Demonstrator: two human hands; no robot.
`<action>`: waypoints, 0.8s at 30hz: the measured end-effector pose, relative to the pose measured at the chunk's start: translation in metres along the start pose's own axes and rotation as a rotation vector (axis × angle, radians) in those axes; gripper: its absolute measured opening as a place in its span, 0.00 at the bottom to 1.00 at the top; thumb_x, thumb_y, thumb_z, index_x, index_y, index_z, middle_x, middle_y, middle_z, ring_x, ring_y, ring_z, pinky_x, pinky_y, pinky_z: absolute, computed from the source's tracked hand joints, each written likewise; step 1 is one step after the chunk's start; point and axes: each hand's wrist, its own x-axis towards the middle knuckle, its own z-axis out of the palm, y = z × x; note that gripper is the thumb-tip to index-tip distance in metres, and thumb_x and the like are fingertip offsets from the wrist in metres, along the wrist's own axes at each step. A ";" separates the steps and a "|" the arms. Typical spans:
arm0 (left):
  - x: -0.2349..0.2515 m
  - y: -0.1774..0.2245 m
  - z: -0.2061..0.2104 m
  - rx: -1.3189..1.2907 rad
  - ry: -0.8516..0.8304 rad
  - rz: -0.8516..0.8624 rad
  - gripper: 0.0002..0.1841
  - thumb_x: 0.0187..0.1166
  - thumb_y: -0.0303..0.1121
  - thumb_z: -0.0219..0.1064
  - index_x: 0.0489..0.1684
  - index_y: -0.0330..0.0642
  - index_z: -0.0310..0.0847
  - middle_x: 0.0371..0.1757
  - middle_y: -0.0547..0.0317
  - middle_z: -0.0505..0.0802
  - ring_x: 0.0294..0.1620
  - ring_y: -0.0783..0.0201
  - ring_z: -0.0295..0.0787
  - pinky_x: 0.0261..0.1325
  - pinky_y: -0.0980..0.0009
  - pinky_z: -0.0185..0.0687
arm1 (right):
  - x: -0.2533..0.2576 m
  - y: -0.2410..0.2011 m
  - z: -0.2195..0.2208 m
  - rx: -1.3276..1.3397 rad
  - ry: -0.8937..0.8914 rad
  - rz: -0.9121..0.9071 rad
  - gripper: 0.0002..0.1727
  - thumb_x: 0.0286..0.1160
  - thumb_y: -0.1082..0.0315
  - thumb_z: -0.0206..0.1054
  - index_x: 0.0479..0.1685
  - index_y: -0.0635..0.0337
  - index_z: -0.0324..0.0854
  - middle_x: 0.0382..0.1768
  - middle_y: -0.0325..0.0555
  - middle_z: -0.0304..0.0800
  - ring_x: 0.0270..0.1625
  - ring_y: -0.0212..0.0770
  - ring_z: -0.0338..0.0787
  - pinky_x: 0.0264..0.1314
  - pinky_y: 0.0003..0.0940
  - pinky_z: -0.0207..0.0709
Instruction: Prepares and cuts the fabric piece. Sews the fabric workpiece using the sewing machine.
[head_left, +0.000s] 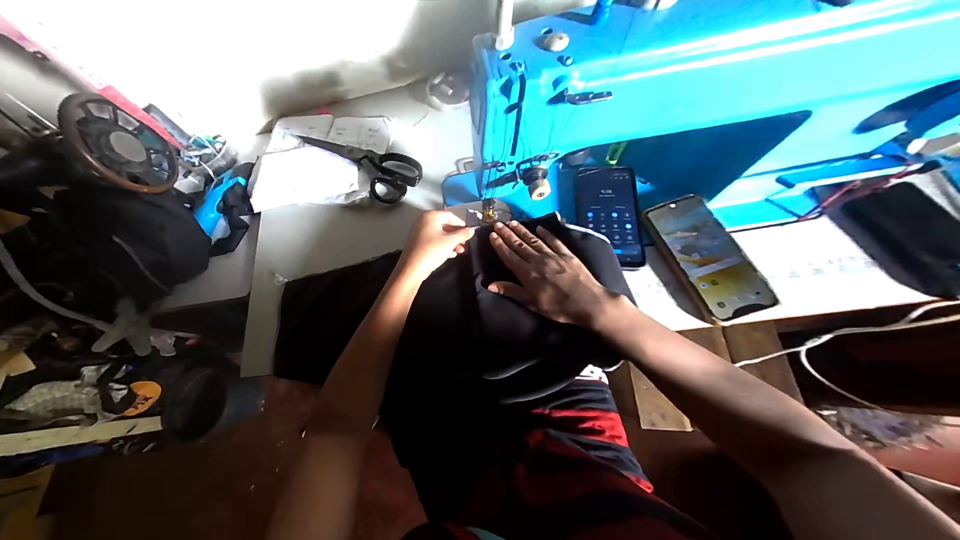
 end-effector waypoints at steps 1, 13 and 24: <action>0.000 0.000 0.000 0.001 0.001 0.002 0.13 0.82 0.32 0.69 0.54 0.29 0.85 0.42 0.48 0.93 0.34 0.66 0.89 0.43 0.68 0.87 | -0.003 -0.004 -0.001 0.004 0.000 0.006 0.45 0.88 0.35 0.43 0.93 0.60 0.55 0.94 0.53 0.53 0.95 0.52 0.52 0.93 0.59 0.45; -0.001 -0.003 -0.003 0.004 -0.017 0.066 0.16 0.76 0.34 0.76 0.51 0.28 0.86 0.40 0.49 0.93 0.34 0.67 0.89 0.43 0.67 0.88 | -0.010 0.002 0.013 0.014 0.077 -0.024 0.48 0.86 0.30 0.38 0.92 0.60 0.58 0.93 0.52 0.57 0.95 0.51 0.55 0.94 0.58 0.44; 0.000 -0.004 -0.002 0.104 0.021 0.131 0.13 0.80 0.32 0.71 0.49 0.29 0.88 0.39 0.46 0.94 0.34 0.62 0.92 0.45 0.62 0.90 | -0.008 0.005 0.011 -0.002 0.069 -0.050 0.50 0.84 0.28 0.38 0.92 0.61 0.59 0.92 0.52 0.59 0.94 0.51 0.57 0.93 0.58 0.46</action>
